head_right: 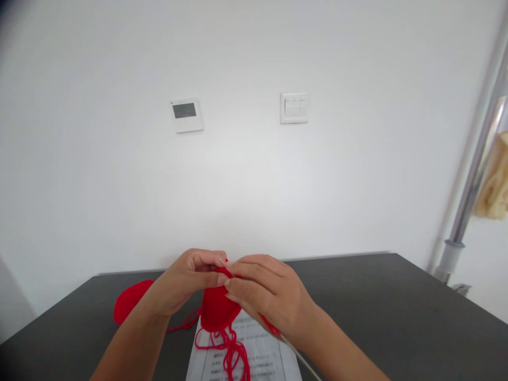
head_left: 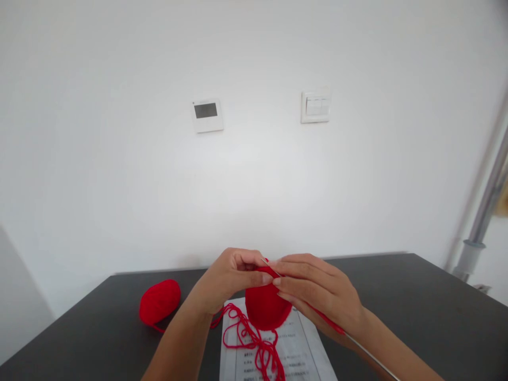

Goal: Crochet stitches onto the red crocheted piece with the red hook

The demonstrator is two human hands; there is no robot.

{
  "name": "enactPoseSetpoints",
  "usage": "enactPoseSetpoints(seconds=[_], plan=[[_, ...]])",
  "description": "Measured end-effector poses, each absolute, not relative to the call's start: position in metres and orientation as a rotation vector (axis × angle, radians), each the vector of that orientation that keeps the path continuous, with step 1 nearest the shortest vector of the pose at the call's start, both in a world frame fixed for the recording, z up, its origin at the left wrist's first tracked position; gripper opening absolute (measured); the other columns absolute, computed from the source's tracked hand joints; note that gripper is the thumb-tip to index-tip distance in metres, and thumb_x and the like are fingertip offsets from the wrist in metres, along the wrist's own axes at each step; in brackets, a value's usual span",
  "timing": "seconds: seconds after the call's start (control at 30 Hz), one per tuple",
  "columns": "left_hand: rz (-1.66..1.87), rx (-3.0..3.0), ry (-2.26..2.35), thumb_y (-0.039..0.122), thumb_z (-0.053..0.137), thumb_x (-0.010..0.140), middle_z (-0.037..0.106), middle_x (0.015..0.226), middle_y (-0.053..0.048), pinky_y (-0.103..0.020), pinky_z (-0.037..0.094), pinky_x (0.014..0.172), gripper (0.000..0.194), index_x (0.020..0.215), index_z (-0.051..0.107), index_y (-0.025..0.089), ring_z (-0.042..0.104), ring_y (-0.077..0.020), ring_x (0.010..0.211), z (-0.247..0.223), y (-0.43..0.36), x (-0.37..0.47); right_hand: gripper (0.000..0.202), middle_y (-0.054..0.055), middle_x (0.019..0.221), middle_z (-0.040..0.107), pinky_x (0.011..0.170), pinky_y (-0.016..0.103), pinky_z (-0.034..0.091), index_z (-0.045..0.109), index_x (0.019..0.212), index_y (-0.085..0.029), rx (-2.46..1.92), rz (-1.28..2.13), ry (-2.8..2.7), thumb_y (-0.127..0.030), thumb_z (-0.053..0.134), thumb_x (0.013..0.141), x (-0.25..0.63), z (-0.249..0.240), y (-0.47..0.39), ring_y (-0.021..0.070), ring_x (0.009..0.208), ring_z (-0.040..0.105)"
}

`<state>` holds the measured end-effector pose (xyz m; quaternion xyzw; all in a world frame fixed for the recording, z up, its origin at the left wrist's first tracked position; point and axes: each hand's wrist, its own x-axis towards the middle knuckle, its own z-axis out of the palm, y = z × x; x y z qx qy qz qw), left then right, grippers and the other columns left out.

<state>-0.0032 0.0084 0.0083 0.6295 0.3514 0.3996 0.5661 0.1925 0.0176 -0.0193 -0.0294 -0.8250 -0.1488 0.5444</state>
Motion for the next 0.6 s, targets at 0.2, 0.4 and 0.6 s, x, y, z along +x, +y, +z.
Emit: enactPoseSetpoints(seconds=[0.2,0.4,0.6], plan=[[0.985,1.759,0.959,0.024,0.072,0.074,0.064,0.082,-0.001,-0.026,0.042,0.073,0.010,0.081,0.076,0.018,0.056,-0.0151,0.079,0.009,0.008,-0.001,0.011,0.016,0.092,0.074,0.074,0.034,0.061,0.067,0.094,-0.007,-0.077,-0.284,-1.954,-0.010,0.057,0.091,0.193,-0.016,0.017,0.0204,0.087,0.067],[1.167,1.572,0.960,0.023,0.074,0.072,0.068,0.086,-0.001,-0.027,0.043,0.080,0.025,0.097,0.075,0.021,0.058,-0.0156,0.084,0.005,0.007,0.003,0.012,0.015,0.092,0.073,0.077,0.033,0.059,0.064,0.098,-0.009,-0.095,-0.189,-1.944,-0.007,0.056,0.090,0.194,-0.017,0.016,0.0190,0.088,0.067],[1.301,1.564,0.978,0.020,0.072,0.072,0.062,0.075,0.002,-0.025,0.045,0.072,0.030,0.102,0.071,0.018,0.056,-0.0130,0.074,0.003,0.004,0.010,0.014,0.013,0.100,0.071,0.076,0.030,0.058,0.061,0.101,-0.014,-0.206,-0.193,-1.939,-0.008,0.055,0.090,0.193,-0.022,0.016,0.0177,0.089,0.066]])
